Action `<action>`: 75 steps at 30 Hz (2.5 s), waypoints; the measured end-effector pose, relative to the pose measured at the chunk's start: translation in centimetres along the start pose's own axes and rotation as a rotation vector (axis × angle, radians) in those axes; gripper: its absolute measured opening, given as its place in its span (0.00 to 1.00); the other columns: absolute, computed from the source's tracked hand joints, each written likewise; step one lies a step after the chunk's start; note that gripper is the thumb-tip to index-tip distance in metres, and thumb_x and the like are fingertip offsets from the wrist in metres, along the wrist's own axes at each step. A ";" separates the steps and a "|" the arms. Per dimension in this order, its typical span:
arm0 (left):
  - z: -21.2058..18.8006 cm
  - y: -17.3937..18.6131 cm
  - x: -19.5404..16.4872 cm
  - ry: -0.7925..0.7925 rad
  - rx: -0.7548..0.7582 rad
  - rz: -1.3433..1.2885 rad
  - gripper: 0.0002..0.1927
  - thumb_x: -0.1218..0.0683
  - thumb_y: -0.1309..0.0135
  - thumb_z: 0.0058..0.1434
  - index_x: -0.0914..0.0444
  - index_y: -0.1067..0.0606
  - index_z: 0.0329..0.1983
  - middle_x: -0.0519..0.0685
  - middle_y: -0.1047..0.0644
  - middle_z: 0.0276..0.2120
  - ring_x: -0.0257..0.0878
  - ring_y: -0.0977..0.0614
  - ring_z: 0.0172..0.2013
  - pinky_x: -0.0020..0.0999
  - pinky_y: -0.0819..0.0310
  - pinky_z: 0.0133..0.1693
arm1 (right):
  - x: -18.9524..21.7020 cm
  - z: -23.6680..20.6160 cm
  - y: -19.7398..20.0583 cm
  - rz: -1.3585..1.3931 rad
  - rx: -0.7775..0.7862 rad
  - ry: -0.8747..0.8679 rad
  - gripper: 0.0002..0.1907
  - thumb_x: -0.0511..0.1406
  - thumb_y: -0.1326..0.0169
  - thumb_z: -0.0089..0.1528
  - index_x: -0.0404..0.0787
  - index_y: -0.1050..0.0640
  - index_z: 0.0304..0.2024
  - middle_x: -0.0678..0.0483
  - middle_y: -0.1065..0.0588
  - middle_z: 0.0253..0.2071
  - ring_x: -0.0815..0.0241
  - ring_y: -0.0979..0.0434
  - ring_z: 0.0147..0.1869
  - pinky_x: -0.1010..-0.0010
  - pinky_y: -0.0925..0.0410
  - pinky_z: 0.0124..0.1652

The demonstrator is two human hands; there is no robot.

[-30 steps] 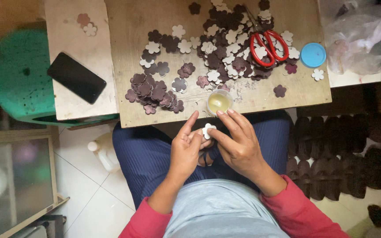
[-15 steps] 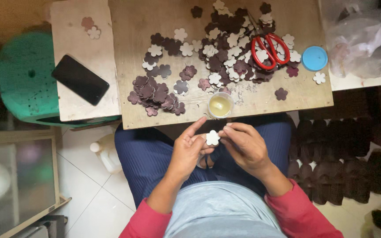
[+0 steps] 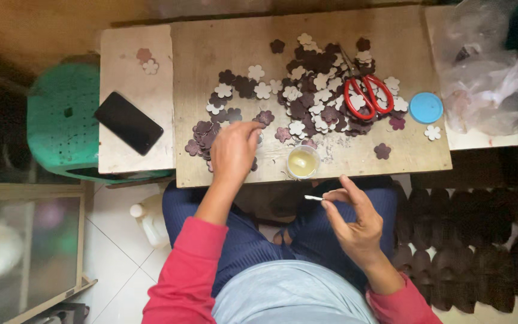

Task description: The person sits on the floor and repeatedly picks up flower-shaped craft pieces, applies adhesive from a small container, and presses them together. The person handles the pieces one at a time and places the assembled units on the table.

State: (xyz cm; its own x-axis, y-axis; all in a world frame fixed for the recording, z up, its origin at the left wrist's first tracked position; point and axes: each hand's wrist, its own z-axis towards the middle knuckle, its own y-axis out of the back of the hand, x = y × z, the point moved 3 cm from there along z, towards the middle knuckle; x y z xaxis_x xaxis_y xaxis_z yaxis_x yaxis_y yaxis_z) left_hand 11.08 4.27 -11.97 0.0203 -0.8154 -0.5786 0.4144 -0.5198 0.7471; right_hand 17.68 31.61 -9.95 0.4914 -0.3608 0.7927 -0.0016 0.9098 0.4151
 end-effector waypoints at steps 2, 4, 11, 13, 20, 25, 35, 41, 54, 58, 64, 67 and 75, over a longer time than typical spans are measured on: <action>2.1 -0.7 0.5 -0.016 0.023 0.201 0.08 0.54 0.38 0.54 0.58 0.16 0.36 0.52 0.19 0.37 0.51 0.19 0.41 0.45 0.26 0.43 | -0.2 -0.4 0.2 0.002 -0.015 -0.012 0.33 0.24 0.36 0.59 0.35 0.31 0.66 0.51 0.18 0.41 0.64 0.17 0.47 0.72 0.27 0.51; 2.9 -1.5 0.7 -0.006 0.099 0.356 0.09 0.54 0.35 0.48 0.59 0.17 0.33 0.52 0.20 0.36 0.52 0.19 0.41 0.46 0.26 0.43 | -0.4 -1.0 0.5 0.001 -0.019 -0.039 0.33 0.24 0.37 0.59 0.34 0.30 0.66 0.51 0.18 0.41 0.63 0.18 0.47 0.72 0.27 0.52; 2.8 -2.1 0.1 0.015 0.103 0.391 0.08 0.56 0.36 0.49 0.60 0.18 0.33 0.52 0.20 0.36 0.52 0.19 0.40 0.47 0.25 0.43 | -1.6 -1.7 1.8 -0.037 -0.022 -0.106 0.33 0.24 0.37 0.59 0.33 0.30 0.66 0.50 0.18 0.41 0.64 0.18 0.46 0.74 0.27 0.50; 2.9 -1.7 0.2 0.111 0.124 0.285 0.08 0.54 0.38 0.57 0.57 0.17 0.39 0.52 0.18 0.39 0.51 0.18 0.42 0.45 0.25 0.45 | -1.7 -1.5 1.8 -0.046 -0.020 -0.093 0.33 0.24 0.38 0.59 0.34 0.31 0.67 0.51 0.18 0.41 0.65 0.18 0.46 0.74 0.27 0.50; 2.2 -2.8 1.1 0.573 0.375 -1.093 0.21 0.48 0.47 0.67 0.60 0.23 0.60 0.48 0.18 0.51 0.39 0.16 0.48 0.31 0.23 0.47 | -2.3 -1.6 0.8 0.010 -0.009 -0.264 0.33 0.26 0.37 0.58 0.36 0.30 0.66 0.53 0.17 0.39 0.68 0.20 0.37 0.78 0.28 0.41; 0.6 -1.9 1.4 0.760 0.371 -1.494 0.26 0.43 0.53 0.71 0.65 0.26 0.62 0.54 0.18 0.52 0.41 0.15 0.49 0.33 0.20 0.50 | -2.0 -1.7 0.0 0.024 0.024 -0.154 0.34 0.26 0.37 0.59 0.35 0.31 0.67 0.53 0.18 0.40 0.68 0.19 0.44 0.76 0.28 0.49; -4.2 3.2 -2.8 -0.166 0.136 0.144 0.08 0.54 0.39 0.62 0.58 0.17 0.43 0.51 0.16 0.34 0.46 0.15 0.35 0.41 0.23 0.37 | -2.0 -2.0 -0.5 0.039 0.041 -0.168 0.34 0.25 0.38 0.60 0.35 0.32 0.68 0.52 0.19 0.41 0.67 0.18 0.45 0.76 0.27 0.49; -10.7 2.5 -2.4 0.367 0.350 -0.468 0.12 0.56 0.41 0.64 0.61 0.19 0.50 0.52 0.16 0.33 0.36 0.14 0.33 0.32 0.22 0.35 | -1.6 -2.0 -1.6 0.249 0.037 -0.188 0.36 0.24 0.41 0.63 0.35 0.37 0.72 0.51 0.22 0.44 0.66 0.21 0.48 0.75 0.28 0.52; -14.5 1.5 -5.0 0.499 0.520 -0.532 0.52 0.60 0.41 0.56 0.65 0.56 0.78 0.56 0.14 0.30 0.38 0.13 0.30 0.32 0.19 0.38 | 1.0 -1.0 -7.2 0.088 0.128 0.184 0.36 0.23 0.43 0.66 0.34 0.42 0.73 0.48 0.23 0.44 0.62 0.20 0.43 0.73 0.25 0.44; -14.5 1.8 -6.8 0.357 0.420 -0.578 0.50 0.58 0.40 0.55 0.66 0.54 0.76 0.55 0.16 0.33 0.48 0.13 0.32 0.39 0.20 0.34 | 1.1 -0.7 -7.5 0.031 0.044 0.250 0.36 0.22 0.44 0.67 0.36 0.44 0.74 0.48 0.23 0.44 0.65 0.20 0.40 0.77 0.26 0.39; -15.1 2.1 -5.1 0.222 0.641 0.062 0.12 0.43 0.43 0.67 0.54 0.21 0.44 0.53 0.15 0.32 0.50 0.14 0.34 0.45 0.22 0.39 | -0.2 1.1 -4.5 0.319 -0.117 -0.191 0.41 0.23 0.48 0.71 0.39 0.52 0.80 0.51 0.26 0.50 0.69 0.23 0.42 0.81 0.28 0.40; -14.2 2.2 -4.9 0.176 0.391 0.102 0.20 0.40 0.47 0.70 0.62 0.22 0.44 0.56 0.17 0.37 0.52 0.15 0.38 0.44 0.23 0.44 | -0.1 1.8 -3.7 0.445 -0.108 -0.342 0.42 0.23 0.50 0.70 0.41 0.54 0.80 0.52 0.27 0.49 0.72 0.24 0.41 0.83 0.29 0.34; -17.0 -2.3 -6.7 0.507 0.290 -1.018 0.11 0.59 0.40 0.70 0.70 0.20 0.52 0.54 0.16 0.41 0.35 0.18 0.40 0.32 0.21 0.43 | 0.5 1.4 -5.4 0.486 -0.070 -0.325 0.43 0.23 0.48 0.69 0.41 0.53 0.81 0.52 0.27 0.48 0.75 0.28 0.38 0.85 0.32 0.35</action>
State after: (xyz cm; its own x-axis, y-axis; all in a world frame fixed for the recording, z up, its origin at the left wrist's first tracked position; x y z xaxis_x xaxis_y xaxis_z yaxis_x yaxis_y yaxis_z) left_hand 25.51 15.28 -15.36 0.1861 0.1706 -0.9676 0.2274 -0.9656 -0.1264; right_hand 16.75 26.26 -11.16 0.1566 0.0663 0.9854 -0.0967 0.9940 -0.0515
